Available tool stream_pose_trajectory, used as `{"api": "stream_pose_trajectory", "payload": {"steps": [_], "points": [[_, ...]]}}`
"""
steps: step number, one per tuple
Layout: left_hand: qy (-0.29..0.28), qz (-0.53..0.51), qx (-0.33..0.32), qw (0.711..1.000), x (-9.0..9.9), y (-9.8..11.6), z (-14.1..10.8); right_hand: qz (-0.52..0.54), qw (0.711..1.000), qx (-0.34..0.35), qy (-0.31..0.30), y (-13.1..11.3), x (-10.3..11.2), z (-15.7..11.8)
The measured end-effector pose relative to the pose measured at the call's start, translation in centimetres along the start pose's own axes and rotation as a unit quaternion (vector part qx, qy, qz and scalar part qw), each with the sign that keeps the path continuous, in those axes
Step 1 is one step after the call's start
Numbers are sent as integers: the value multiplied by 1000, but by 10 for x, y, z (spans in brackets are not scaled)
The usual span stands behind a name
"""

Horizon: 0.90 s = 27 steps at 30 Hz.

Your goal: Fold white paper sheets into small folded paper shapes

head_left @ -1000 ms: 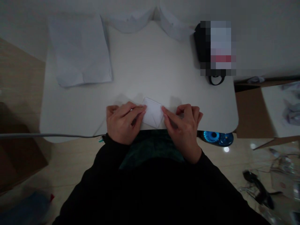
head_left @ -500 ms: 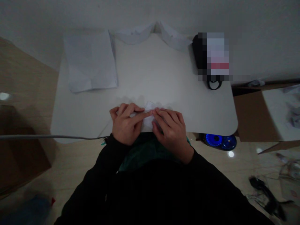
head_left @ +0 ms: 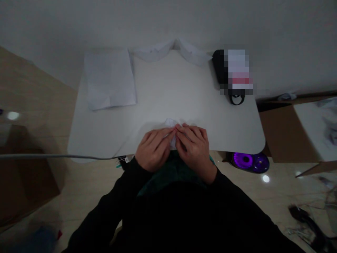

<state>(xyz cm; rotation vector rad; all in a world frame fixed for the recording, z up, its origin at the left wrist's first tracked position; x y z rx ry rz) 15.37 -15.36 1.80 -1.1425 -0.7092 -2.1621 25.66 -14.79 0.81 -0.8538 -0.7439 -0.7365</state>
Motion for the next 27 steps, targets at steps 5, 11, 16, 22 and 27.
{"api": "stream_pose_trajectory", "payload": {"steps": [5, 11, 16, 22, 27], "points": [[-1, 95, 0, 996, -4, 6, -5, 11, 1000, -8, 5, 2, 0, -1], [-28, 160, 1, 987, -1, 4, -14, -47, 999, -18, -21, -14, -5, -5], [-31, 162, 15, 986, -5, 9, -16, -93, 994, 47, -38, -31, -9, -10], [-20, 107, 29, 994, -10, 9, -19, -92, 986, 130, -42, -41, -10, -10], [-3, 137, 1, 991, 2, 10, -16, -68, 974, 171, -131, -42, -18, -6]]}}
Point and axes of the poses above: each hand's wrist, its own z-axis towards the middle knuckle, its own x-axis out of the back of the hand, y = z × x, the point moved 10 cm from there along z, towards the middle knuckle, and after that the axes turned 3 degrees about z, right-handed, at the moved point
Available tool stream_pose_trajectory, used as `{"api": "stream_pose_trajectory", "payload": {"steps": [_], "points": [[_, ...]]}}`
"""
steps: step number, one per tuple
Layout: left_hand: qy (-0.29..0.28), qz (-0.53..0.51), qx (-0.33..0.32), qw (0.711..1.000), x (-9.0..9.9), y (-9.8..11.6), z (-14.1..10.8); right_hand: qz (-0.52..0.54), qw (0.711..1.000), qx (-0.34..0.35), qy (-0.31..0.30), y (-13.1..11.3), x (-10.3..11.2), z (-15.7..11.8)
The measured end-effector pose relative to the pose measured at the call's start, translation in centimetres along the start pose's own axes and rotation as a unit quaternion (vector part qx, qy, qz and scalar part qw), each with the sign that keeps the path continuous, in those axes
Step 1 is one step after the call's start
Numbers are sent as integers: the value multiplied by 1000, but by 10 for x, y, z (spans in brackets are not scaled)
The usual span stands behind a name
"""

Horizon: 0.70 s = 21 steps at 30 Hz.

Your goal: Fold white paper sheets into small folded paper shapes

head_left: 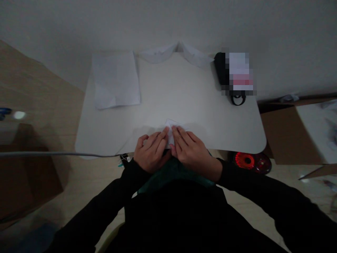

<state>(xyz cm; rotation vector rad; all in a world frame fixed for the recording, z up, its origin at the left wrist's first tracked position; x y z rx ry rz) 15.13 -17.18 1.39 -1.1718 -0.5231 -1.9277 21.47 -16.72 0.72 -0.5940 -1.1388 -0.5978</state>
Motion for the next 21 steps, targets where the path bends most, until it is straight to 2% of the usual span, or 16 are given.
{"api": "stream_pose_trajectory", "payload": {"steps": [4, 8, 11, 13, 15, 18, 21], "points": [[-6, 14, 8, 1000, 6, -6, -2, -36, 999, 30, 5, 18, 10, -4], [-16, 3, 14, 1000, 5, -8, -11, -59, 998, -13, 33, 29, 26, -6], [-13, -43, 11, 999, 5, -6, -19, -49, 996, -63, 32, 16, 27, -4], [-2, -79, 8, 997, 8, -6, -22, -18, 999, -36, 32, -5, 21, -3], [14, -88, 10, 996, 14, -8, -26, -31, 998, -27, 38, -17, 14, -6], [37, -58, 7, 998, 21, -12, -32, -50, 997, -25, 60, -20, 11, -11], [58, -22, -11, 998, 26, -12, -40, -76, 995, -24, 54, -21, 8, -13]]}}
Point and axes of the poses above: each hand's wrist, its own z-axis towards the middle knuckle, its own x-axis out of the back of the hand, y = z × x, the point moved 10 cm from there along z, towards the middle knuckle, and after that the axes turned 3 degrees about z, right-handed, at the moved point
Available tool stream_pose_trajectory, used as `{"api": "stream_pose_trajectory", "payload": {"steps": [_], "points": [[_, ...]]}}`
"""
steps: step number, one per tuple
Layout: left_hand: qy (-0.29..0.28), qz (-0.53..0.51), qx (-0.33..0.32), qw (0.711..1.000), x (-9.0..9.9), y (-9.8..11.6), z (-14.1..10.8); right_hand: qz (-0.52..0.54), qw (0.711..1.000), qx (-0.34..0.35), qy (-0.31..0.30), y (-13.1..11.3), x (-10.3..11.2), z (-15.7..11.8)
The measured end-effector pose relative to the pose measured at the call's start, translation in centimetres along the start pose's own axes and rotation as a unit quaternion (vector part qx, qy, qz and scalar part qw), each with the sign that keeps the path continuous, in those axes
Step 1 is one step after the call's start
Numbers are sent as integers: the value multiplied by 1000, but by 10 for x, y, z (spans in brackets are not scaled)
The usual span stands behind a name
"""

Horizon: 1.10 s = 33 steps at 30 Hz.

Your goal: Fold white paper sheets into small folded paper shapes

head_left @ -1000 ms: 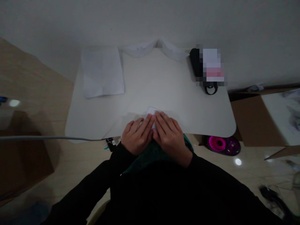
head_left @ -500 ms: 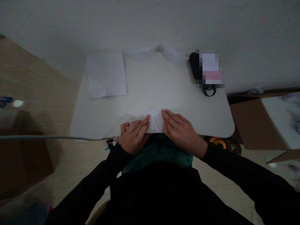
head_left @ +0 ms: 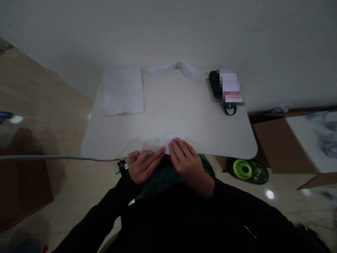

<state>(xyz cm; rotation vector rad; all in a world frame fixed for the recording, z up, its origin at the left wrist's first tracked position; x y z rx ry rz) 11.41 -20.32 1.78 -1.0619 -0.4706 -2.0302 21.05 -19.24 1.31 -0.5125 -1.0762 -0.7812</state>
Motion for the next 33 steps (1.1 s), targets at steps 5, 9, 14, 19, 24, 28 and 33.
{"api": "stream_pose_trajectory", "payload": {"steps": [5, 9, 14, 19, 24, 28, 33], "points": [[21, -24, -4, 999, 2, -3, -2, 16, 999, -30, 22, -2, 4, 3], [10, -119, 36, 992, 0, -13, 10, 83, 995, -30, 44, 6, 13, 3], [-6, -307, 171, 936, -11, -31, 29, 372, 902, -124, 182, 48, 46, 4], [30, -476, 328, 815, -29, -43, 46, 549, 758, -300, 185, 80, 23, 7], [-4, -481, 328, 813, -49, -57, 66, 434, 832, -285, 194, 99, 21, 5], [-105, -349, 211, 907, -61, -53, 74, 302, 947, -73, 77, 74, 13, 15], [-83, -140, 116, 980, -47, -36, 64, 242, 970, 27, 2, 59, -1, 6]]}}
Point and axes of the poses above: each hand's wrist, its own z-axis towards the middle knuckle, its own x-axis out of the back of the hand, y = z × x, the point moved 10 cm from there along z, towards the middle knuckle, and after that the axes turned 3 degrees about z, right-handed, at the moved point
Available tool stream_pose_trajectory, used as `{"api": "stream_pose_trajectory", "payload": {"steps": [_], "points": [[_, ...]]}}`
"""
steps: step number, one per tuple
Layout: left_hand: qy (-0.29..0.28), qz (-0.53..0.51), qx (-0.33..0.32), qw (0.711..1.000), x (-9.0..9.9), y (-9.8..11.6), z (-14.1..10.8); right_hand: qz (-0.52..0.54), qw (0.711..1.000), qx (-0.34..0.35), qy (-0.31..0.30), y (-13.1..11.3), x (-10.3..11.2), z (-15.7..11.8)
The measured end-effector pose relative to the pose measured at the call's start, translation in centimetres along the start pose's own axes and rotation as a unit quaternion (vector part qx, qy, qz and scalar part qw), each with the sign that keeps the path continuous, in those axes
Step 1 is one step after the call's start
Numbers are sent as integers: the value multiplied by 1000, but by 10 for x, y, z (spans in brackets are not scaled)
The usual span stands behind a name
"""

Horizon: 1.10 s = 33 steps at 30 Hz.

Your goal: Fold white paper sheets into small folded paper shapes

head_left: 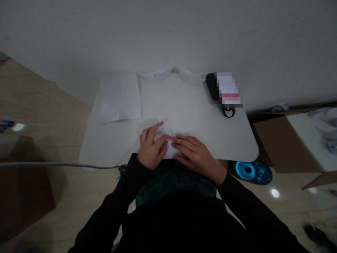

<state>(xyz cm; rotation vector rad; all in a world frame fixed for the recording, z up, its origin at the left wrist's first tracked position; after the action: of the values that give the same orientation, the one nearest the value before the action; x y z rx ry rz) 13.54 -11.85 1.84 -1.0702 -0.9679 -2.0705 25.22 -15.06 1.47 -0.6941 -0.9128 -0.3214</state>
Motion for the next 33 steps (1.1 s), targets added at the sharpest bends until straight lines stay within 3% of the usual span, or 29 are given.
{"api": "stream_pose_trajectory", "payload": {"steps": [5, 8, 12, 15, 19, 26, 33], "points": [[-31, 27, -133, 990, -3, 28, -32, -4, 1000, 4, -5, -3, 1, -8], [-6, 26, -154, 988, 3, 31, -48, 21, 1000, 5, 22, -2, 4, -14], [53, 31, -112, 992, 14, 24, -53, 64, 996, -1, 58, 3, 7, -16], [58, 11, -81, 995, 16, 19, -48, 83, 994, -20, 75, 8, 10, -14], [52, -25, -31, 998, 16, 12, -36, 109, 987, -79, 93, 18, 14, -9], [101, -2, 53, 993, 16, 1, -30, 88, 966, -189, 155, 35, 18, -7], [104, -15, 145, 984, 17, -12, -29, 41, 959, -251, 126, 41, 13, -5]]}}
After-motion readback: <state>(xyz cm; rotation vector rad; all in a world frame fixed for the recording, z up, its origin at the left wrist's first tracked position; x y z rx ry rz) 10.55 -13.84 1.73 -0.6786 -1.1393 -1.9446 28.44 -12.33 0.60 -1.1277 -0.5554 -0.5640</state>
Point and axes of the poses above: each hand's wrist, its own z-axis towards the middle knuckle, its own x-axis out of the back of the hand, y = z × x, the point moved 10 cm from there along z, towards the middle knuckle, and after that the axes turned 3 degrees about z, right-handed, at the moved point
